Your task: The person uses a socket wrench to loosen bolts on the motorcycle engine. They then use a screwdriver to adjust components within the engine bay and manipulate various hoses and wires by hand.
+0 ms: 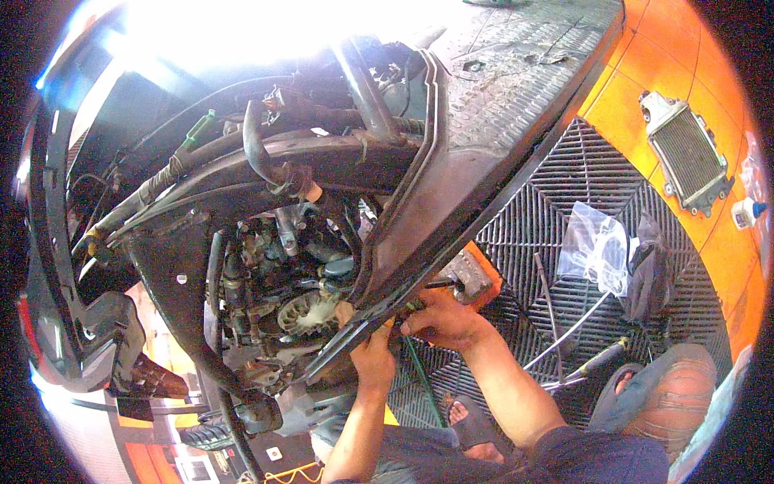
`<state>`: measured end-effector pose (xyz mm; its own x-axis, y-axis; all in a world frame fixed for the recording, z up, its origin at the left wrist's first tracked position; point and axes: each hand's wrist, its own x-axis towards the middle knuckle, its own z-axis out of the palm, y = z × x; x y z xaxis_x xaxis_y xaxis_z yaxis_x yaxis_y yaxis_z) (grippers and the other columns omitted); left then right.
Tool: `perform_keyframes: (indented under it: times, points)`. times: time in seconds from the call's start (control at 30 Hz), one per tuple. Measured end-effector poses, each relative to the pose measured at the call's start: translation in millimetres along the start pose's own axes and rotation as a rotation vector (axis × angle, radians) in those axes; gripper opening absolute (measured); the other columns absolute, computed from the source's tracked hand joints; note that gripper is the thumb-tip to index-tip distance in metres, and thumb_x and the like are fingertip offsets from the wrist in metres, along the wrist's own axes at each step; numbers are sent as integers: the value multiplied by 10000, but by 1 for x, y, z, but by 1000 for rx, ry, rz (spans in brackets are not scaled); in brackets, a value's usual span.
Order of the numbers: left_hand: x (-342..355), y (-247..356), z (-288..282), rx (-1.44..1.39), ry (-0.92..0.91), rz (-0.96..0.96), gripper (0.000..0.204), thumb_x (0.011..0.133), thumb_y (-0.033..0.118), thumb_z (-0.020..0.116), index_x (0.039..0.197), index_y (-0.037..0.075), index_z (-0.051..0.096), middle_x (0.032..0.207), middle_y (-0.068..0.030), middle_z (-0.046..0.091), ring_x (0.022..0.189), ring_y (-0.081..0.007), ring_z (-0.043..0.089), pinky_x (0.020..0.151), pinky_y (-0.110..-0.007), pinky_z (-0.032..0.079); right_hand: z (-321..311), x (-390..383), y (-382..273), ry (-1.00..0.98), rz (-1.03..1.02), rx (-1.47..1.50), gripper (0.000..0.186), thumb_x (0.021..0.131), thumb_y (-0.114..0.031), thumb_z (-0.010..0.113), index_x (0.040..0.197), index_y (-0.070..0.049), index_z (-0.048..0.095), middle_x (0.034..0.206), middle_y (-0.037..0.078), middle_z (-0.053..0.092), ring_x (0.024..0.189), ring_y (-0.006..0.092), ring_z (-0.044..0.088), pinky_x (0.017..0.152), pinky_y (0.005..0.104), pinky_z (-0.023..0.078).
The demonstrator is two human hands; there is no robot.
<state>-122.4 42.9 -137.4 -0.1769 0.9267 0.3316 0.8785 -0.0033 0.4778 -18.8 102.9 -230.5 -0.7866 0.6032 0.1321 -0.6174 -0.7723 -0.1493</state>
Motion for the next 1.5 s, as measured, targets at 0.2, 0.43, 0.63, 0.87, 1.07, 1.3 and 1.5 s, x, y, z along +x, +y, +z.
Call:
perform_keyframes:
  times: [0.2, 0.43, 0.63, 0.87, 1.07, 1.3, 1.5]
  points:
    - [4, 8, 1, 7, 18, 22, 286, 794, 31, 674, 1039, -44, 548, 1098, -173, 461, 1070, -329, 427, 998, -405, 301, 4, 3, -1, 41, 16, 14, 542, 693, 32, 652, 1227, -18, 576, 1206, 73, 618, 1136, 236, 557, 992, 359, 415]
    - [3, 8, -3, 25, -36, -20, 316, 794, 23, 668, 1062, -47, 517, 1087, -174, 453, 1059, -329, 425, 977, -393, 316, 5, 6, 0, 77, 22, 31, 501, 706, 8, 662, 1201, -17, 594, 1173, 70, 636, 1120, 233, 566, 976, 359, 418]
    - [3, 9, -3, 38, -28, 9, 355, 805, 38, 665, 1113, -48, 511, 1154, -190, 454, 1113, -349, 418, 1002, -405, 302, 6, 6, 2, 76, 24, 70, 477, 710, -10, 667, 1183, -2, 602, 1177, 84, 641, 1108, 237, 577, 977, 365, 420]
    - [3, 13, -9, 183, -50, -4, 505, 780, 71, 710, 1209, -64, 480, 1245, -229, 448, 1173, -391, 400, 1039, -442, 281, 16, 9, 2, -30, -44, 139, 505, 707, 3, 664, 1206, -13, 587, 1188, 98, 638, 1101, 242, 584, 985, 370, 421]
    - [5, 21, -16, 269, -70, 130, 547, 757, 67, 733, 1217, -72, 472, 1217, -228, 478, 1161, -398, 411, 1031, -458, 289, 7, 10, 11, -2, -52, 175, 508, 699, 34, 658, 1199, -26, 595, 1177, 93, 639, 1094, 233, 591, 947, 343, 451]
    - [10, 17, -3, 138, -74, 89, 461, 756, 72, 734, 1150, -51, 527, 1185, -209, 510, 1137, -378, 431, 1014, -486, 299, -4, 10, 11, 3, -127, 109, 479, 718, 35, 656, 1190, -22, 598, 1172, 96, 637, 1085, 226, 593, 931, 335, 460]
    - [11, 26, -18, 266, -76, 125, 350, 768, 65, 702, 1085, -19, 578, 1139, -179, 549, 1107, -365, 449, 998, -478, 300, 7, 17, 26, -33, -72, 146, 475, 762, -31, 695, 1220, -26, 570, 1210, 92, 612, 1107, 247, 574, 958, 385, 448]
